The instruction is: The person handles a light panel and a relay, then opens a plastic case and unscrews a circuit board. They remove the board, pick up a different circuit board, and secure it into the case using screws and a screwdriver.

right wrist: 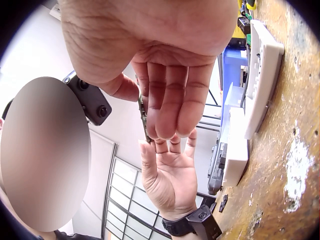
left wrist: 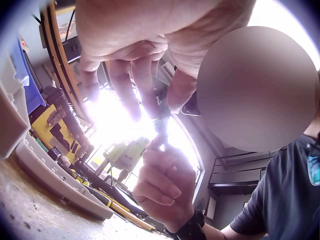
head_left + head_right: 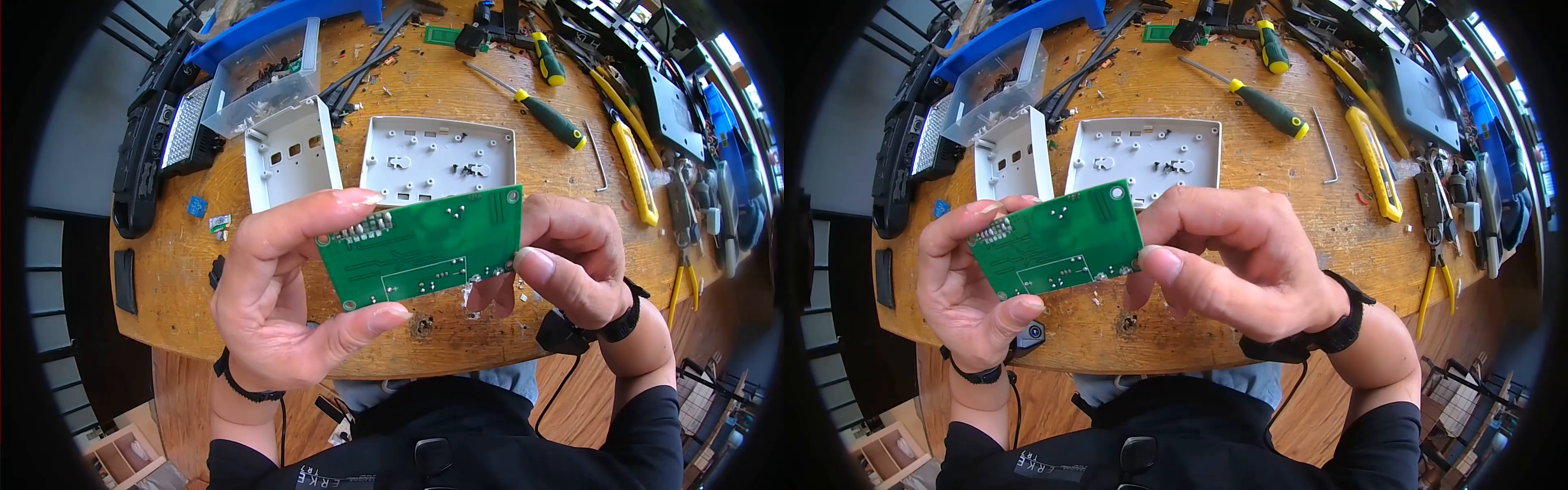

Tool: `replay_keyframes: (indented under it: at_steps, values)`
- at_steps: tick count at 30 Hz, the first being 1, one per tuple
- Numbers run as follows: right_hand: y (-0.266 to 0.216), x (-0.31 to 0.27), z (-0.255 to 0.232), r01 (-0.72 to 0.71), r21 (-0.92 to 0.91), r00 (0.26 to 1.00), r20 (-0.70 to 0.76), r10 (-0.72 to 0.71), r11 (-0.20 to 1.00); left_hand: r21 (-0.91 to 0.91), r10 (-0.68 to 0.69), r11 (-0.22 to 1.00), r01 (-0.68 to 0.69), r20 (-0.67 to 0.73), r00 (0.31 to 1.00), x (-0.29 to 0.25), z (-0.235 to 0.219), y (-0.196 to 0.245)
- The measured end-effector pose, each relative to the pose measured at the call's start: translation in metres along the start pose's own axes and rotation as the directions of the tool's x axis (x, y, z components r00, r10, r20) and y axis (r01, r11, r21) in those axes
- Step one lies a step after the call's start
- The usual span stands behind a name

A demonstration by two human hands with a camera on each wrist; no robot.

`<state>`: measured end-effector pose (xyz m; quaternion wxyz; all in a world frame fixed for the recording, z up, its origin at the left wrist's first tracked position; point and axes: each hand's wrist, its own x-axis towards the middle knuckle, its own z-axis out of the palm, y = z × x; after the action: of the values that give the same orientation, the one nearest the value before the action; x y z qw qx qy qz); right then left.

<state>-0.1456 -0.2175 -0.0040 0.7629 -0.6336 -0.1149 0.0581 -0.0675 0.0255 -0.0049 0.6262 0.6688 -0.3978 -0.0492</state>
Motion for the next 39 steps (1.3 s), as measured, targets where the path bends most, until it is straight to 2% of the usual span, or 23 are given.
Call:
replay_keyframes:
  at_steps: [18,39]
  values:
    - [-0.0004,-0.0006,0.0025,-0.023,0.030,1.000,-0.014,0.023,0.999,-0.013,-0.032,0.999,0.032,-0.015,0.999,0.0001,0.0019,0.0037]
    - [0.0005,-0.0010,0.0034,-0.031,0.075,0.999,-0.032,0.033,0.997,-0.011,-0.010,1.000,0.010,-0.001,1.000,0.0005,0.0018,0.0012]
